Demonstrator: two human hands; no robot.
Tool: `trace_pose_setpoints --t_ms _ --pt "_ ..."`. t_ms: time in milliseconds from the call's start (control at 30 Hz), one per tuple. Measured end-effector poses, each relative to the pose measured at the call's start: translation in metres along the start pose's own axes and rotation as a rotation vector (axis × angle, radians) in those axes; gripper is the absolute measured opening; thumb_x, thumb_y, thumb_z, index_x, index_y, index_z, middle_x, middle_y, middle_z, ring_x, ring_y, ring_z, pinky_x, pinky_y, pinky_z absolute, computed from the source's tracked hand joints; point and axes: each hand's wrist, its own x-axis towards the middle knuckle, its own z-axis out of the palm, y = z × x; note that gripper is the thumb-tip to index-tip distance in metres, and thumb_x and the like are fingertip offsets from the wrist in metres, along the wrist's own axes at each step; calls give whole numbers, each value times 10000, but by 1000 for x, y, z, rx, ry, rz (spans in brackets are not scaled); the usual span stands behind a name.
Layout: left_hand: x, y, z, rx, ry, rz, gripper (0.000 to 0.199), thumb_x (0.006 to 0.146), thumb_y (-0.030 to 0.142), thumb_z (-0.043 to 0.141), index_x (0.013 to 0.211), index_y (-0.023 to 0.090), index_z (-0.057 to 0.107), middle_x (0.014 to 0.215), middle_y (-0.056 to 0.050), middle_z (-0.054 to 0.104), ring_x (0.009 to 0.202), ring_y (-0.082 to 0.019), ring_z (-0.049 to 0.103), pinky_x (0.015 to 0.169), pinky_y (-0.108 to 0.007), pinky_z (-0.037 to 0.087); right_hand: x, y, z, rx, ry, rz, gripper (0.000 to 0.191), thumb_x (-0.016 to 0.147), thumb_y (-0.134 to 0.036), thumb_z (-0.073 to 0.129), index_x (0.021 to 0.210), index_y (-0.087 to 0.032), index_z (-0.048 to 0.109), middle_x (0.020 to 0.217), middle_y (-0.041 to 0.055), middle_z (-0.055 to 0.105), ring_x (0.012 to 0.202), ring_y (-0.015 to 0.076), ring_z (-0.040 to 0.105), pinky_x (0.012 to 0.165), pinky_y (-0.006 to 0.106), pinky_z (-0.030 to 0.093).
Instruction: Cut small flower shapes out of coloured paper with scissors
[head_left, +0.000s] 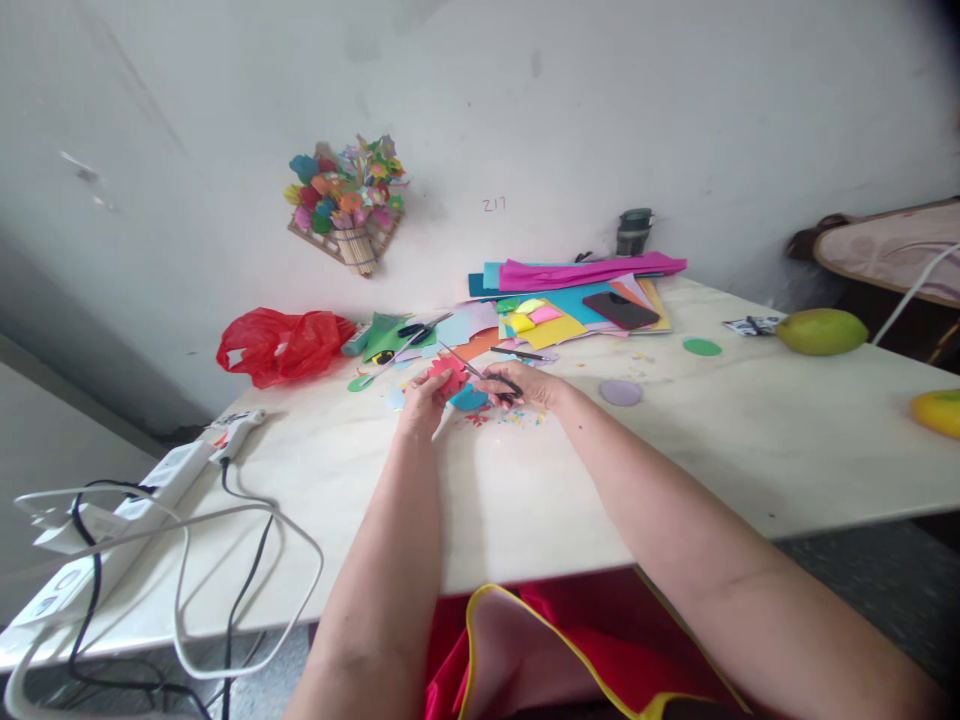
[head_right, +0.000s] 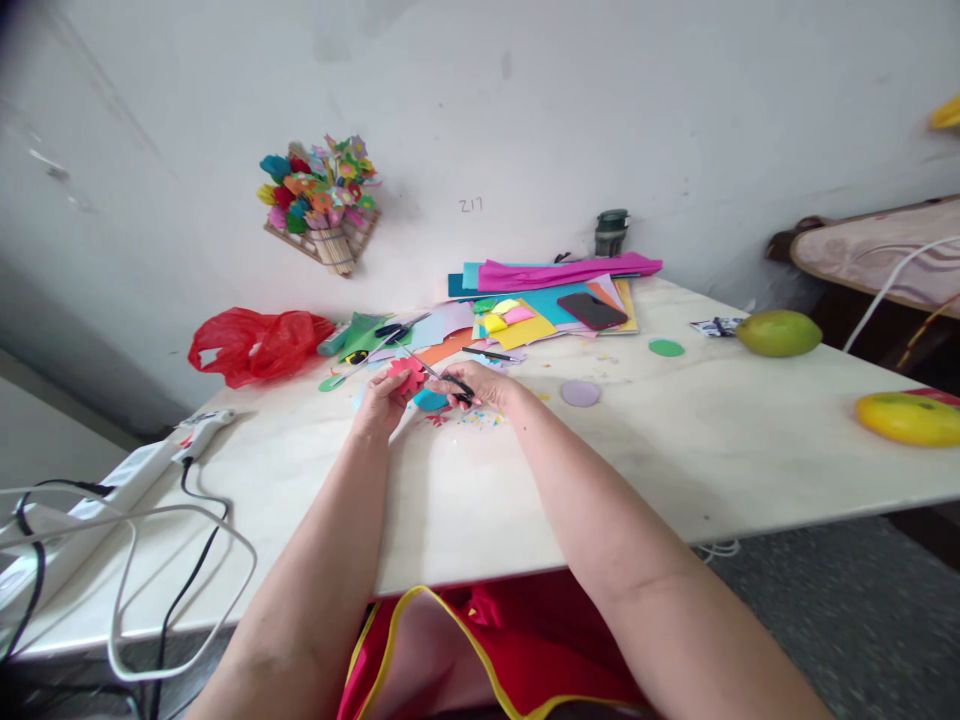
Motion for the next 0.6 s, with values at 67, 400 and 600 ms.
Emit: trace_pose_setpoints --t_ms 67,400,600 --pt "0 0 0 3 -4 -1 319 524 292 922 699 171 685 733 -47 739 682 -198 711 725 -365 603 0 -1 1 -2 1 -1 336 827 -443 735 779 -143 590 562 -26 603 383 46 476 310 149 247" --pt "-1 1 1 18 -9 0 285 535 281 903 703 178 697 746 -49 745 693 -200 710 724 -369 601 -3 -5 2 -19 16 7 320 841 -433 714 772 -150 581 540 -38 584 377 50 471 312 155 237" --pt "-2 2 2 17 -4 1 283 535 272 898 706 181 692 728 -40 740 686 -201 711 714 -359 603 -4 -6 3 -4 18 22 354 802 -472 734 772 -155 580 534 -46 568 384 54 464 328 159 241"
